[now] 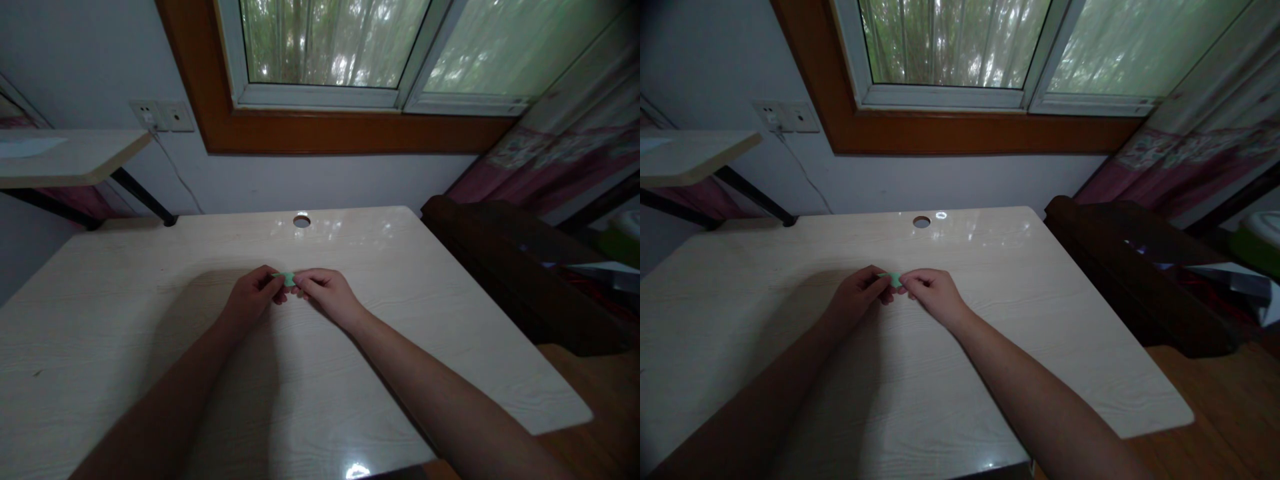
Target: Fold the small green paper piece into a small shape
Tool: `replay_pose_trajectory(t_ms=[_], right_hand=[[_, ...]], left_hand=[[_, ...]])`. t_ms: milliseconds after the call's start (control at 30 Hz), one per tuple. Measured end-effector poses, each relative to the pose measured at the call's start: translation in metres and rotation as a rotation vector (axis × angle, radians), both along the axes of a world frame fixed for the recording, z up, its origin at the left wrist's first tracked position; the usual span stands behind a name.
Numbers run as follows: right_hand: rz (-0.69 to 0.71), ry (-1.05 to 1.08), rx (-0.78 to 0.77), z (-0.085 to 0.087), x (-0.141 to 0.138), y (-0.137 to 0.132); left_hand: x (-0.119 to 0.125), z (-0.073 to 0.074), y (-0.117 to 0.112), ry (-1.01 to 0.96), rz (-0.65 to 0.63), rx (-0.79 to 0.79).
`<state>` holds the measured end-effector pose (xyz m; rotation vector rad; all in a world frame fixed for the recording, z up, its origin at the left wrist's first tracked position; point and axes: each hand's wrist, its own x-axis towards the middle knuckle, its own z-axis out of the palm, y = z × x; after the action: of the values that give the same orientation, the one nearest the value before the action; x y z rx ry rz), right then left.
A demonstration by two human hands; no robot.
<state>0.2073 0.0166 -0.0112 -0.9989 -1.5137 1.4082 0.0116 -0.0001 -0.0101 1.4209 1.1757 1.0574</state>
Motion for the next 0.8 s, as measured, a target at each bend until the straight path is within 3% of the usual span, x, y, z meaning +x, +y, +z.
replay_pose_trajectory(t_ms=[267,433,800], right_hand=[[0.065,-0.090,0.030,-0.0001,0.0002,-0.0003],[0.072,-0.095,0.021,0.0043,0.0007,-0.0016],[-0.009,-0.049,0.076,-0.0012,0.0009,-0.0010]], left_hand=[[0.0015,0.0067,-0.0026,-0.155,0.016,-0.027],[0.0022,0.0071,-0.0029,-0.144,0.025,-0.022],[0.0026,0.0054,-0.0014,-0.158,0.063,0.007]])
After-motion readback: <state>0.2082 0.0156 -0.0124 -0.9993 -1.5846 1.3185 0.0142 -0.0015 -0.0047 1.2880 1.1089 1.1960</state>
